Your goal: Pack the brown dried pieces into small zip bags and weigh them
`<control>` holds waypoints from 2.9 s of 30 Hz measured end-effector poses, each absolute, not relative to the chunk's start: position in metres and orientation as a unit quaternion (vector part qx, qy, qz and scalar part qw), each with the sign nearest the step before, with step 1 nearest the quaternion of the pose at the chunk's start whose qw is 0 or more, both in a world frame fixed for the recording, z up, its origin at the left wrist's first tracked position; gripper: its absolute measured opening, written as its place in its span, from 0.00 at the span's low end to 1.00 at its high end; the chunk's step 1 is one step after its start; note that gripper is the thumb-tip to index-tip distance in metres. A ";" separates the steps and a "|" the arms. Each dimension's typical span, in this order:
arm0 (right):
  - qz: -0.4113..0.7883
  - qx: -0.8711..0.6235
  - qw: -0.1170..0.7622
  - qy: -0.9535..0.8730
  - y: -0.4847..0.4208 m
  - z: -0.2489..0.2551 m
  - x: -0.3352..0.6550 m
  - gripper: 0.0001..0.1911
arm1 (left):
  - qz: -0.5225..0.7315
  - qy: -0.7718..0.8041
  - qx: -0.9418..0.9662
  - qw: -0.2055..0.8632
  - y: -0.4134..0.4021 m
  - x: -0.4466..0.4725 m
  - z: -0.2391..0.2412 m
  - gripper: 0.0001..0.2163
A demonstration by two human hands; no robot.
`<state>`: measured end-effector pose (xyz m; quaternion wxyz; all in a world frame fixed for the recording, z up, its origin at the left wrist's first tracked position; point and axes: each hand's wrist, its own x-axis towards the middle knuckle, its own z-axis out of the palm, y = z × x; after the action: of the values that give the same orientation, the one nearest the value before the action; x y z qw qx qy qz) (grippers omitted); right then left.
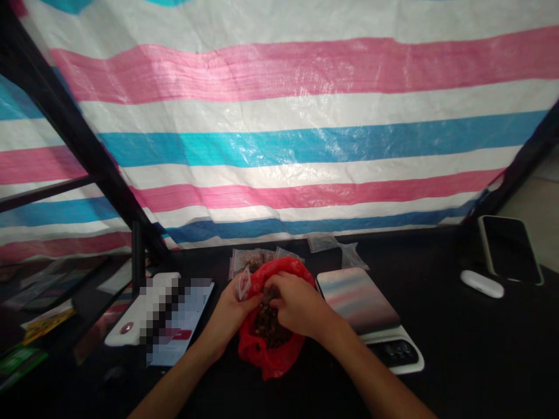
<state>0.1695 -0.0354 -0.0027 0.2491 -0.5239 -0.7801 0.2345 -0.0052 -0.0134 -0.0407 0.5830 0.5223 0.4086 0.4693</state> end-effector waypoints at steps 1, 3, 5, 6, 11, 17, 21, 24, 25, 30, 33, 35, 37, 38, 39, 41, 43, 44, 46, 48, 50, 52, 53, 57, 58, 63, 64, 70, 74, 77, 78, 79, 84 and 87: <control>0.246 -0.522 0.261 -0.774 -0.035 -0.003 0.169 0.14 | 0.466 0.407 0.524 0.585 -0.013 -0.006 -0.041 0.18; 0.272 -0.516 0.282 -0.762 -0.033 -0.005 0.169 0.14 | 0.458 0.405 0.534 0.584 -0.013 -0.006 -0.040 0.17; 0.303 -0.505 0.305 -0.748 -0.031 -0.006 0.169 0.13 | 0.458 0.410 0.561 0.554 -0.012 -0.008 -0.038 0.15; 0.321 -0.498 0.318 -0.740 -0.030 -0.007 0.169 0.13 | 0.467 0.419 0.580 0.519 -0.012 -0.009 -0.037 0.14; 0.420 -0.438 0.357 -0.710 -0.025 -0.006 0.177 0.12 | 0.551 0.451 0.638 0.293 -0.010 -0.016 -0.035 0.13; 0.462 -0.353 0.384 -0.717 -0.027 0.015 0.181 0.14 | 0.512 0.463 0.684 0.236 -0.009 -0.019 -0.035 0.06; 0.400 -0.349 0.418 -0.737 -0.033 0.023 0.171 0.13 | 0.461 0.467 0.729 0.196 -0.014 -0.017 -0.032 0.06; 0.308 -0.383 0.418 -0.764 -0.036 0.021 0.164 0.15 | 0.443 0.476 0.743 0.159 -0.015 -0.016 -0.032 0.09; 0.289 -0.391 0.415 -0.769 -0.036 0.020 0.163 0.16 | 0.439 0.482 0.742 0.153 -0.015 -0.017 -0.033 0.12; 0.270 -0.398 0.408 -0.776 -0.035 0.015 0.162 0.17 | 0.411 0.505 0.743 0.156 -0.014 -0.017 -0.035 0.14; 0.268 -0.390 0.420 -0.775 -0.033 0.013 0.163 0.17 | 0.410 0.499 0.751 0.141 -0.014 -0.018 -0.033 0.10; 0.263 -0.394 0.429 -0.769 -0.032 0.013 0.164 0.17 | 0.413 0.496 0.752 0.137 -0.014 -0.018 -0.031 0.08; 0.257 -0.402 0.434 -0.764 -0.031 0.012 0.164 0.18 | 0.413 0.494 0.753 0.135 -0.013 -0.019 -0.030 0.06; 0.254 -0.405 0.434 -0.764 -0.031 0.012 0.165 0.18 | 0.411 0.495 0.753 0.135 -0.013 -0.019 -0.030 0.06; 0.253 -0.407 0.432 -0.764 -0.031 0.012 0.165 0.17 | 0.409 0.496 0.754 0.134 -0.013 -0.020 -0.031 0.05; 0.251 -0.409 0.426 -0.767 -0.031 0.013 0.165 0.17 | 0.399 0.499 0.757 0.134 -0.012 -0.020 -0.032 0.04; 0.249 -0.413 0.417 -0.770 -0.032 0.013 0.165 0.16 | 0.389 0.505 0.760 0.127 -0.011 -0.020 -0.032 0.04; 0.249 -0.415 0.412 -0.772 -0.033 0.014 0.165 0.16 | 0.383 0.508 0.762 0.120 -0.011 -0.020 -0.032 0.04; 0.247 -0.412 0.402 -0.780 -0.035 0.014 0.163 0.16 | 0.369 0.512 0.769 0.100 -0.012 -0.020 -0.032 0.02; 0.237 -0.406 0.396 -0.789 -0.038 0.013 0.161 0.17 | 0.356 0.509 0.779 0.086 -0.013 -0.020 -0.032 0.03; 0.214 -0.411 0.401 -0.790 -0.039 0.012 0.158 0.16 | 0.358 0.507 0.779 0.084 -0.013 -0.021 -0.034 0.09; 0.193 -0.422 0.400 -0.790 -0.040 0.010 0.156 0.14 | 0.367 0.507 0.774 0.097 -0.013 -0.021 -0.035 0.16; 0.189 -0.424 0.396 -0.792 -0.039 0.009 0.155 0.13 | 0.368 0.506 0.773 0.104 -0.013 -0.021 -0.035 0.17; 0.191 -0.400 0.386 -0.809 -0.039 0.006 0.155 0.15 | 0.357 0.506 0.775 0.124 -0.014 -0.021 -0.034 0.11; 0.190 -0.392 0.388 -0.812 -0.039 0.006 0.154 0.17 | 0.359 0.511 0.771 0.126 -0.014 -0.020 -0.033 0.09; 0.185 -0.368 0.375 -0.830 -0.042 0.008 0.155 0.22 | 0.381 0.526 0.749 0.132 -0.016 -0.019 -0.031 0.05; 0.184 -0.375 0.370 -0.830 -0.042 0.008 0.156 0.22 | 0.382 0.527 0.747 0.133 -0.016 -0.019 -0.030 0.05; 0.190 -0.386 0.365 -0.825 -0.041 0.011 0.157 0.17 | 0.379 0.538 0.741 0.135 -0.016 -0.018 -0.031 0.06; 0.165 -0.357 0.373 -0.840 -0.042 0.013 0.155 0.18 | 0.385 0.521 0.749 0.138 -0.016 -0.016 -0.034 0.07; 0.145 -0.376 0.388 -0.829 -0.042 0.014 0.158 0.18 | 0.395 0.527 0.731 0.176 -0.016 -0.015 -0.034 0.09; 0.142 -0.385 0.396 -0.821 -0.040 0.015 0.161 0.17 | 0.398 0.536 0.720 0.189 -0.016 -0.016 -0.034 0.10; 0.139 -0.396 0.404 -0.813 -0.038 0.015 0.165 0.16 | 0.400 0.545 0.710 0.200 -0.016 -0.016 -0.033 0.10; 0.086 -0.470 0.420 -0.772 -0.023 0.010 0.190 0.14 | 0.387 0.557 0.696 0.237 -0.015 -0.017 -0.031 0.08; 0.095 -0.533 0.365 -0.757 -0.017 0.002 0.197 0.15 | 0.396 0.541 0.689 0.275 -0.014 -0.017 -0.033 0.07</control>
<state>0.1966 -0.0167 0.0019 0.3647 -0.5331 -0.7575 0.0950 -0.0167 -0.0137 -0.0333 0.2748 0.6891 0.5415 0.3955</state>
